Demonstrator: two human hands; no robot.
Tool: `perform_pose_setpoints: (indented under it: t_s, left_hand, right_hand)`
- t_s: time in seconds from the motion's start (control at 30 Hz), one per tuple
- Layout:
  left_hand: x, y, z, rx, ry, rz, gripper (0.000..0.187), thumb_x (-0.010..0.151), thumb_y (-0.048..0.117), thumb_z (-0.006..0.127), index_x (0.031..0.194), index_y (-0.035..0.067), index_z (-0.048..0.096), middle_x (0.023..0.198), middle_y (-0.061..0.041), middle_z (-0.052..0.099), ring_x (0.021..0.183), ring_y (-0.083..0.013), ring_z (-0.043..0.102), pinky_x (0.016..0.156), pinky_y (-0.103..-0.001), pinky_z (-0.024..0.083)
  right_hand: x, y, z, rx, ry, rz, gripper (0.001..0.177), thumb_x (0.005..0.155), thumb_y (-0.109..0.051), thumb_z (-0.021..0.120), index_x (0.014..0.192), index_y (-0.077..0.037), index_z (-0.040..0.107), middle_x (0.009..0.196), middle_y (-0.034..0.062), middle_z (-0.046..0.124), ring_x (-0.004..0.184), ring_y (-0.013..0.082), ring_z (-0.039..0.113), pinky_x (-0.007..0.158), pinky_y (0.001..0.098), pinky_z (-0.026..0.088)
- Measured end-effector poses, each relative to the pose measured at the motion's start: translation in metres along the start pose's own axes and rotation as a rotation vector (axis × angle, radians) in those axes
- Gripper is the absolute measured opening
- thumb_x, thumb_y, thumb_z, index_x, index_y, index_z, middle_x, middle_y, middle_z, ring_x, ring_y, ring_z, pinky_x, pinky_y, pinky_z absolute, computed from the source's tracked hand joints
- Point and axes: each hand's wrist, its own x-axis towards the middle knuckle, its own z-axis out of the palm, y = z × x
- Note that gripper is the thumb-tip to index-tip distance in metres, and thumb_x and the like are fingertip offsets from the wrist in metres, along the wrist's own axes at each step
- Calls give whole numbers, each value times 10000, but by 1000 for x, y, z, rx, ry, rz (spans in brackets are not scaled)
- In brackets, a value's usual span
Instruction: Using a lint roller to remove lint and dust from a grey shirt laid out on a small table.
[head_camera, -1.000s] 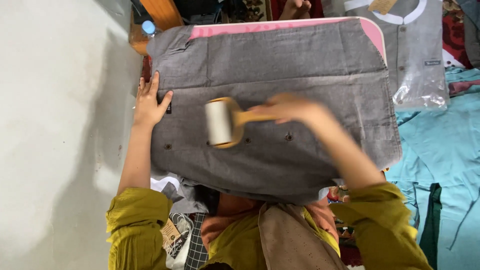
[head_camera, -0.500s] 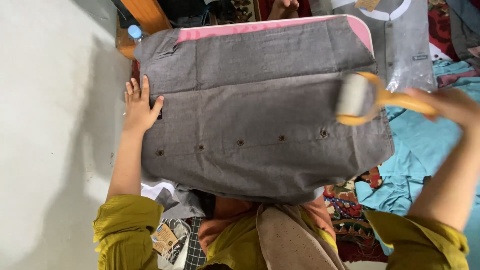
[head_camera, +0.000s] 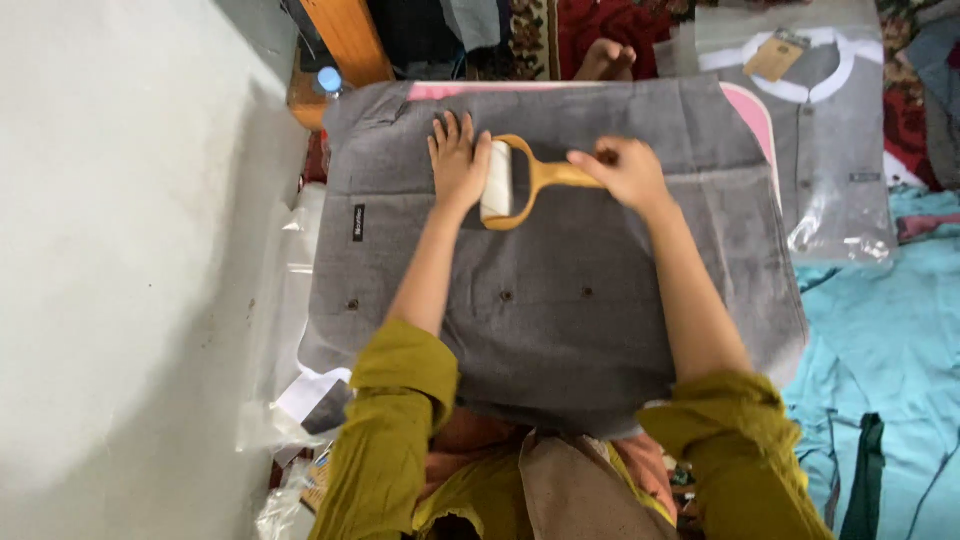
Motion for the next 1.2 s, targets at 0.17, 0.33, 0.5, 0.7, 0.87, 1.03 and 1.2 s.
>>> perform_pose_setpoints:
  t_s: [0.17,0.33,0.5,0.7,0.87,1.03,1.2]
  left_hand:
    - [-10,14,-6,11,-37,-26,692,1062,656,398,1479,140,594,1614,-252,371,1547,-443,209,1245,-612,106]
    - [-9,10,-4,-56,42,13,646,1059,631,471,1411,122,659,1570,-254,435,1509,-476,275,1231,-632,144]
    - [-6,-3,5,-70,66,41,600,1072,597,461,1384,134,683,1559,-239,457,1505,-463,291,1228,-628,165]
    - [-8,-7,8,54,36,93,624,1031,610,561,1450,150,618,1580,-218,437,1491,-474,320,1217,-653,201]
    - [-10,-1,8,125,30,105,582,1036,472,623,1510,139,560,1643,-215,331,1518,-490,252,1221,-667,154]
    - [-12,4,7,189,-30,75,605,1040,472,592,1532,128,519,1648,-223,308,1532,-480,229,1231,-655,132]
    - [-12,10,3,189,-34,72,603,1045,463,572,1534,115,515,1644,-234,314,1534,-484,223,1231,-650,128]
  right_hand:
    - [-13,51,12,320,190,-57,252,953,-282,870,928,-110,688,683,35,664,466,136,598,422,214,440]
    - [-38,-32,-23,-5,93,-191,490,754,-408,925,1103,-125,731,934,121,761,903,389,725,766,473,538]
    - [-57,-105,-16,-452,153,-375,417,873,-496,785,1163,-203,725,951,57,786,845,283,763,719,414,589]
    - [-86,-124,13,-618,119,-510,326,1093,-364,408,1313,-317,645,959,23,692,594,253,714,507,358,569]
    - [-148,-119,-8,-758,177,-331,301,1090,-430,443,1265,-398,686,759,-63,660,447,184,665,396,267,506]
    - [-200,-102,-22,-1090,244,-114,305,1003,-482,487,1244,-417,663,705,-54,648,456,200,669,424,347,540]
    - [-166,-19,-20,-1220,435,33,534,1056,-516,454,1344,-109,646,645,-17,609,467,202,663,419,329,534]
